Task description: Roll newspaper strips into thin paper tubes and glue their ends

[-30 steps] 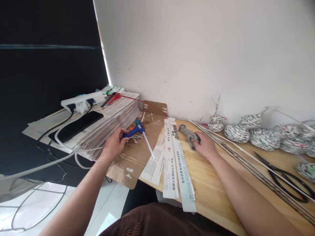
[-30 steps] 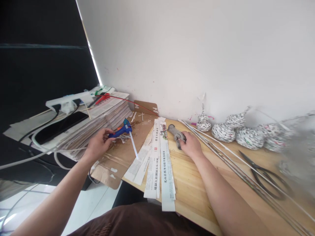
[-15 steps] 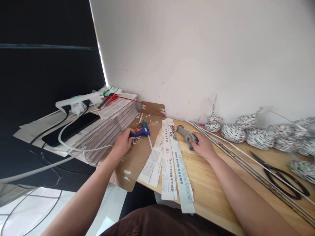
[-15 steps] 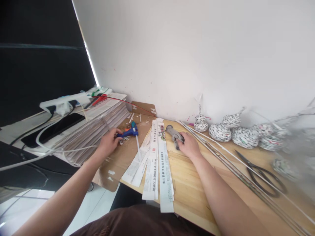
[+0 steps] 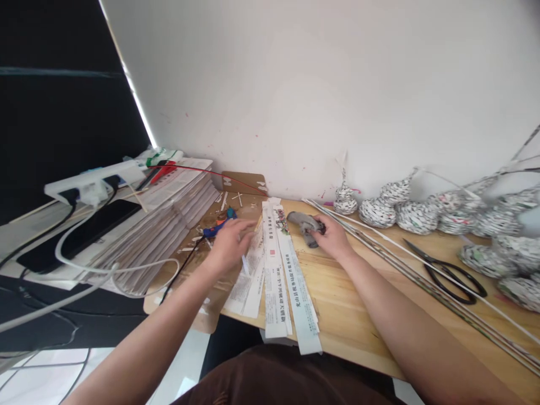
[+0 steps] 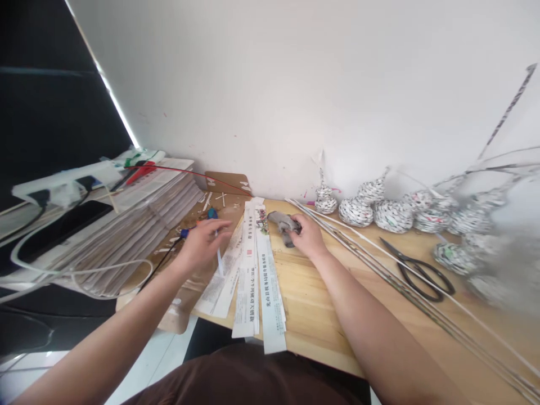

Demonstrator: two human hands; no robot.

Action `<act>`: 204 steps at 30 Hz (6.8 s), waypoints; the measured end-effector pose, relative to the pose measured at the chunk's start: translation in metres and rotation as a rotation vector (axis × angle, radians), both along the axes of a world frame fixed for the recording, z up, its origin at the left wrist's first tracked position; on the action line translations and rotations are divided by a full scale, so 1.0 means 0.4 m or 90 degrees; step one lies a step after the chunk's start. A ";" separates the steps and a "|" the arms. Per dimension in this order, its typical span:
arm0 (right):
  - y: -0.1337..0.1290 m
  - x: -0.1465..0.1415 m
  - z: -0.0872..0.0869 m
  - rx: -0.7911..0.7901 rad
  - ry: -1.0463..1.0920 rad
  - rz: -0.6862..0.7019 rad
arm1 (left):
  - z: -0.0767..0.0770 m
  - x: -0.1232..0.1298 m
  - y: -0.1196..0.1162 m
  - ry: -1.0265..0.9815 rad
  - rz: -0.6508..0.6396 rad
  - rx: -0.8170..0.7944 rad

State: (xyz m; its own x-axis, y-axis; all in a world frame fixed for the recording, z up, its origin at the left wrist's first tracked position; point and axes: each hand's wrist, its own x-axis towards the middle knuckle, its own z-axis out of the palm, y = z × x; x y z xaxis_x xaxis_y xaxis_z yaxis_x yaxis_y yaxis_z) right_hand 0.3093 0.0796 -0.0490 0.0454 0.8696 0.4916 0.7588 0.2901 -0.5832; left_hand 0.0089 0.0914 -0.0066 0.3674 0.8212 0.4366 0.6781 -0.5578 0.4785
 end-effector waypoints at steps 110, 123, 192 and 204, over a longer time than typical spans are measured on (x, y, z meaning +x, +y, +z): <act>0.090 -0.014 -0.003 -0.036 -0.057 -0.164 | -0.075 0.188 0.156 0.077 -0.083 -0.096; 0.067 -0.039 0.037 -0.050 -0.073 -0.235 | -0.074 0.186 0.158 0.057 -0.093 -0.090; 0.007 -0.014 0.103 -0.135 0.929 0.061 | 0.040 0.212 0.014 -0.489 -0.572 -0.785; 0.018 0.018 0.100 -0.196 1.028 0.000 | 0.084 0.083 -0.343 -0.379 -0.543 -0.984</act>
